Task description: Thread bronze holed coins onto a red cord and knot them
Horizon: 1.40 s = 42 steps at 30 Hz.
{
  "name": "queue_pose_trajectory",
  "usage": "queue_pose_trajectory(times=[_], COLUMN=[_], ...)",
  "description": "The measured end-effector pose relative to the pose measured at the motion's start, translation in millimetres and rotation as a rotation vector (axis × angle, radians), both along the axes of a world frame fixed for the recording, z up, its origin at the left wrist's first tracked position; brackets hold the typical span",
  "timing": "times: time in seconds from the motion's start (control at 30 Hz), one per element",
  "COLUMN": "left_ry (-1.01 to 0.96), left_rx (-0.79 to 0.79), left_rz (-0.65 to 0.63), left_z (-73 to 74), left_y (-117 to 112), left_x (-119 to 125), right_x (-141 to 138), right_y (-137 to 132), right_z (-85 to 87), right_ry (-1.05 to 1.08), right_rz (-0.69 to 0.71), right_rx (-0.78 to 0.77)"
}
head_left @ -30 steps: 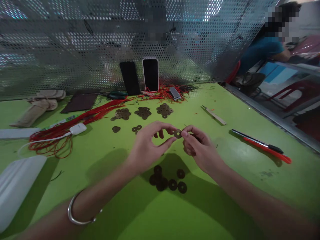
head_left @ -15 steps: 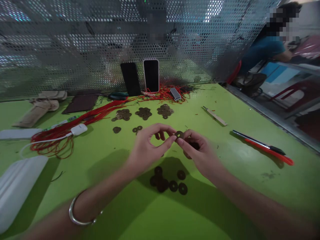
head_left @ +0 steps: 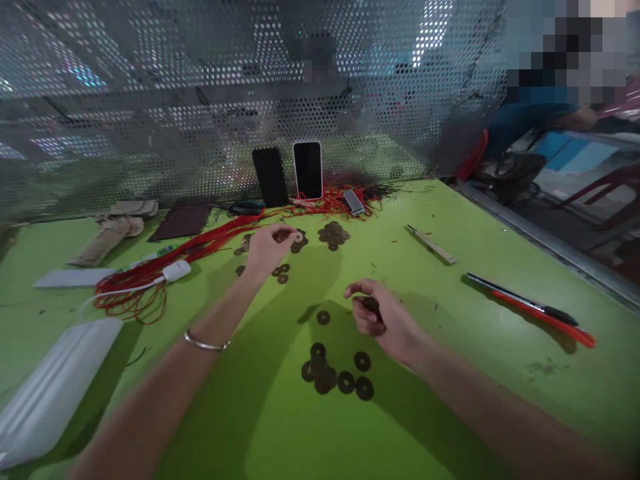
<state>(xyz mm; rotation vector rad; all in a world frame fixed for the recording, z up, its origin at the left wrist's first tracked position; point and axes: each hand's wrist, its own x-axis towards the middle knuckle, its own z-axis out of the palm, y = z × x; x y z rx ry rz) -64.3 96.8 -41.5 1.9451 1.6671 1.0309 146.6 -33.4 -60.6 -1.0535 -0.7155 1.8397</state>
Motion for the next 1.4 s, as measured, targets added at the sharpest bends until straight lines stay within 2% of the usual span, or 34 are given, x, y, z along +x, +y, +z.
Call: queue_pose_trajectory(times=[0.1,0.23,0.43,0.53,0.6,0.73,0.87,1.0,1.17,1.27,1.4], left_ry=[0.042,0.096,0.243,0.291,0.280,0.191,0.241,0.327,0.305,0.290,0.320], left_rx=[0.007,-0.004,0.038,0.136,0.181,0.142,0.144,0.092,0.015,-0.029,-0.082], left_rz=[0.043,0.069,0.031,-0.041,-0.194,-0.518,-0.645,-0.646,-0.637,-0.587,-0.546], left_z=[-3.7,-8.4,-13.4,1.3,19.2,53.8,65.4,66.2,69.4,68.2,64.1], left_y=[24.7,30.2,26.0,14.6,-0.9,-39.3,-60.7,-65.6,-70.7,-73.2,-73.5], left_x=[-6.1,-5.5,-3.3,9.8,24.3,51.0,58.9,58.2,60.6,62.3,63.4], right_x=[1.8,4.2,5.6,5.8,5.4,5.5,7.2,6.3,3.8,4.4,5.4], right_y=[3.2,6.0,7.3,7.7,7.5,5.1,2.3,1.3,-0.1,-0.1,0.4], right_z=[-1.7,0.3,7.5,9.5,11.3,13.5,10.4,8.2,11.2,10.4,5.9], right_ry=[0.181,0.417,0.404,0.374,0.369,0.309,0.184,0.052,0.003,0.027,0.078], right_rz=[-0.037,-0.105,-0.221,-0.217,-0.170,-0.109,-0.128,-0.133,-0.136,-0.142,-0.140], right_rx=[-0.060,-0.194,-0.253,-0.195,-0.115,0.034,0.155,0.245,0.273,0.253,0.147])
